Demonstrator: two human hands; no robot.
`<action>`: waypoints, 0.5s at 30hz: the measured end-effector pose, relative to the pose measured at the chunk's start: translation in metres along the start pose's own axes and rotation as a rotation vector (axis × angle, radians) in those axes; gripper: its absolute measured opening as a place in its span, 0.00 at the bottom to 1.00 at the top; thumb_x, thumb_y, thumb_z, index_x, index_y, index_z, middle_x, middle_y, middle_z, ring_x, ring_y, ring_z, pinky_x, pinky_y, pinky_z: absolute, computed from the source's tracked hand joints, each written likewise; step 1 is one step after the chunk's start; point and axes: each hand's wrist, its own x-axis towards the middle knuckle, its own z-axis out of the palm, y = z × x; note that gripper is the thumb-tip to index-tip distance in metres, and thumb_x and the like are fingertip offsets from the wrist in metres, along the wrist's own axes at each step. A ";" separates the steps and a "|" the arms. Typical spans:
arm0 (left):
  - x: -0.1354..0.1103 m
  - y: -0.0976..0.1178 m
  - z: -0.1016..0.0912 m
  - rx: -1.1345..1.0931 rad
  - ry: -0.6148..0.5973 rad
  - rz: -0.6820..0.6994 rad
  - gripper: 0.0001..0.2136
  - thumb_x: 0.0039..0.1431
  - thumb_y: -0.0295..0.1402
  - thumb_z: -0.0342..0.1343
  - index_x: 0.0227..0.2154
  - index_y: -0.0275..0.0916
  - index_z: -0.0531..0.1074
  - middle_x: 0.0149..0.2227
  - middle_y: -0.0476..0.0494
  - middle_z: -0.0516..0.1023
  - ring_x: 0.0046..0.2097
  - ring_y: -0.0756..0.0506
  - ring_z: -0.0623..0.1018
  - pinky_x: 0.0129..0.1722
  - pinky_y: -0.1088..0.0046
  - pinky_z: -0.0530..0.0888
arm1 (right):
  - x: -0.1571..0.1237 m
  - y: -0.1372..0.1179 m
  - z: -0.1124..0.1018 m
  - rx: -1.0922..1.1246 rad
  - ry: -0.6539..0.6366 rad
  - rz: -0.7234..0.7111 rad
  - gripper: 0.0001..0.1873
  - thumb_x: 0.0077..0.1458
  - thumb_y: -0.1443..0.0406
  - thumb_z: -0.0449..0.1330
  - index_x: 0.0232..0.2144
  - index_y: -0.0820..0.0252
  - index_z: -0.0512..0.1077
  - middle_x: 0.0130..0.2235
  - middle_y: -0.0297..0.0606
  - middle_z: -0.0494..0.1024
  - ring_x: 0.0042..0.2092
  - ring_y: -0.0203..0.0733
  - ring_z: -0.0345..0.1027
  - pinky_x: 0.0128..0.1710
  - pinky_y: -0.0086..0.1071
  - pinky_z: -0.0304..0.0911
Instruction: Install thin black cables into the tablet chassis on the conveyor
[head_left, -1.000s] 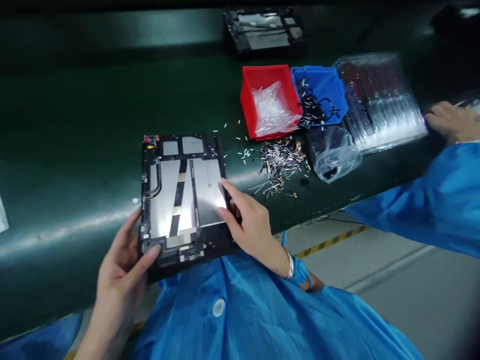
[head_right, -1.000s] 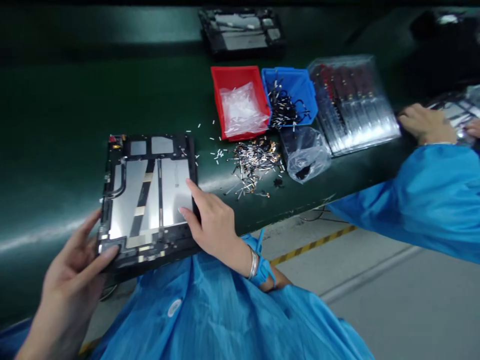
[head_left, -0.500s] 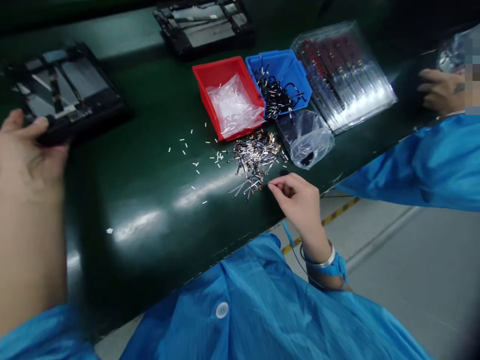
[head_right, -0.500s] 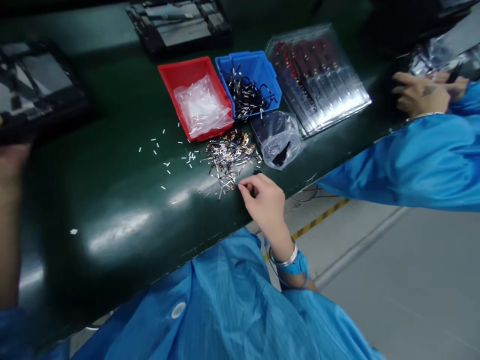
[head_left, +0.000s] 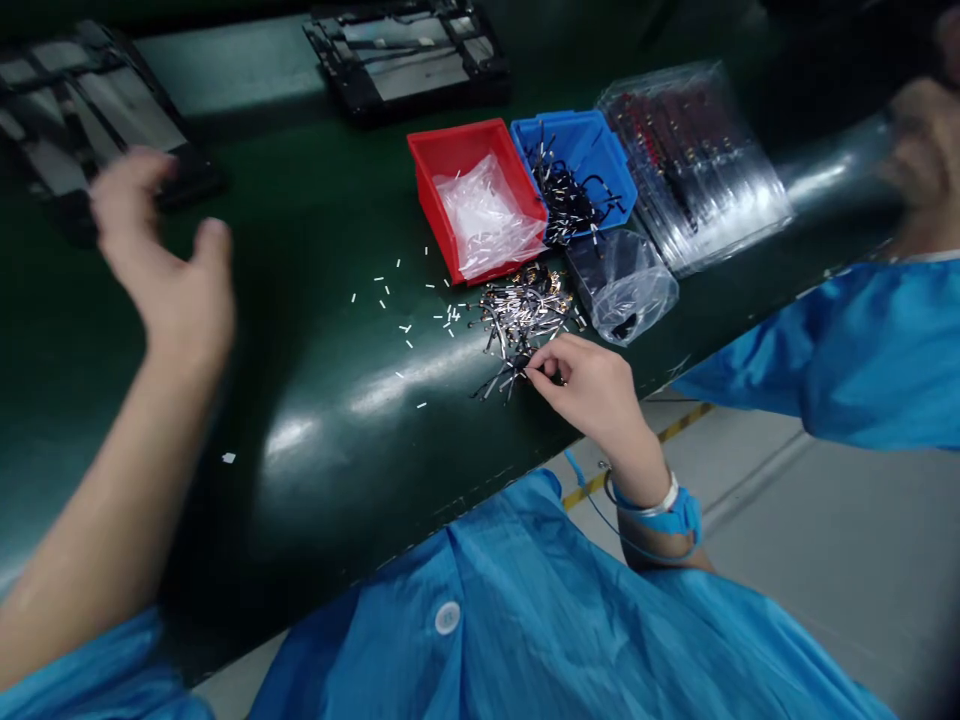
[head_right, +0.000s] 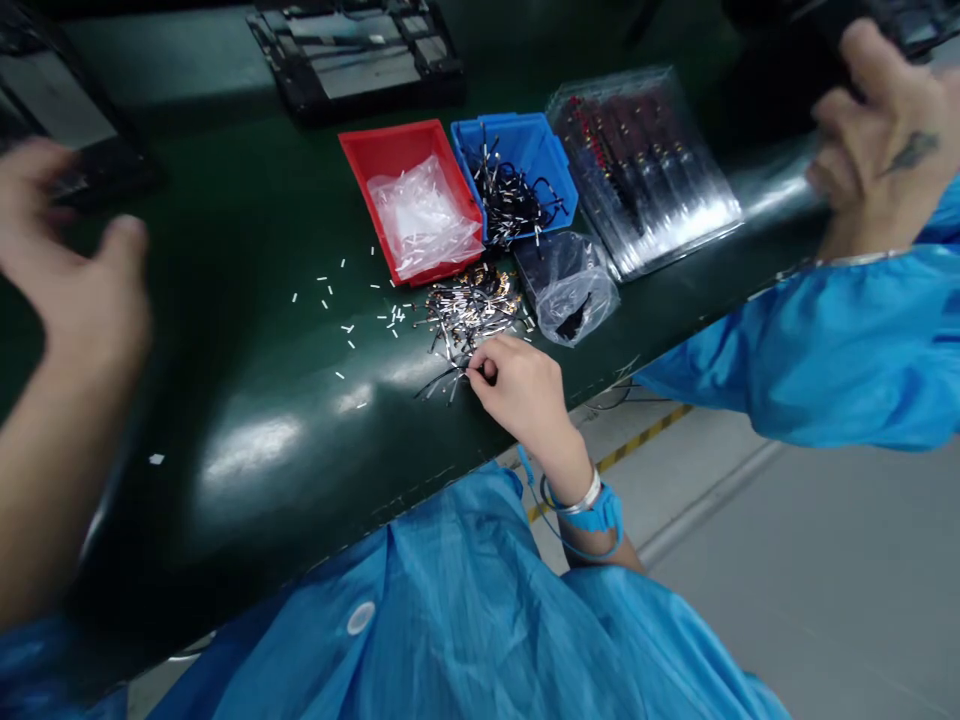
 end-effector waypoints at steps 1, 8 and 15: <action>-0.014 0.033 0.003 -0.023 -0.042 0.101 0.20 0.59 0.30 0.56 0.53 0.31 0.65 0.58 0.48 0.68 0.61 0.45 0.65 0.63 0.60 0.63 | -0.005 0.001 -0.003 0.033 0.024 -0.068 0.06 0.51 0.70 0.58 0.24 0.57 0.71 0.24 0.31 0.71 0.27 0.34 0.64 0.27 0.28 0.57; -0.118 0.167 0.027 -0.152 -0.536 0.671 0.17 0.65 0.27 0.46 0.55 0.30 0.66 0.59 0.35 0.69 0.62 0.41 0.66 0.58 0.61 0.65 | -0.049 0.007 0.011 -0.015 0.182 -0.508 0.06 0.56 0.72 0.58 0.29 0.61 0.74 0.29 0.39 0.77 0.30 0.37 0.67 0.29 0.30 0.66; -0.149 0.166 0.030 0.053 -0.660 0.756 0.20 0.68 0.32 0.42 0.57 0.26 0.67 0.61 0.32 0.67 0.62 0.38 0.67 0.58 0.62 0.62 | -0.066 0.031 0.015 0.104 0.402 -0.081 0.06 0.57 0.69 0.59 0.31 0.56 0.76 0.30 0.37 0.78 0.32 0.38 0.71 0.30 0.33 0.66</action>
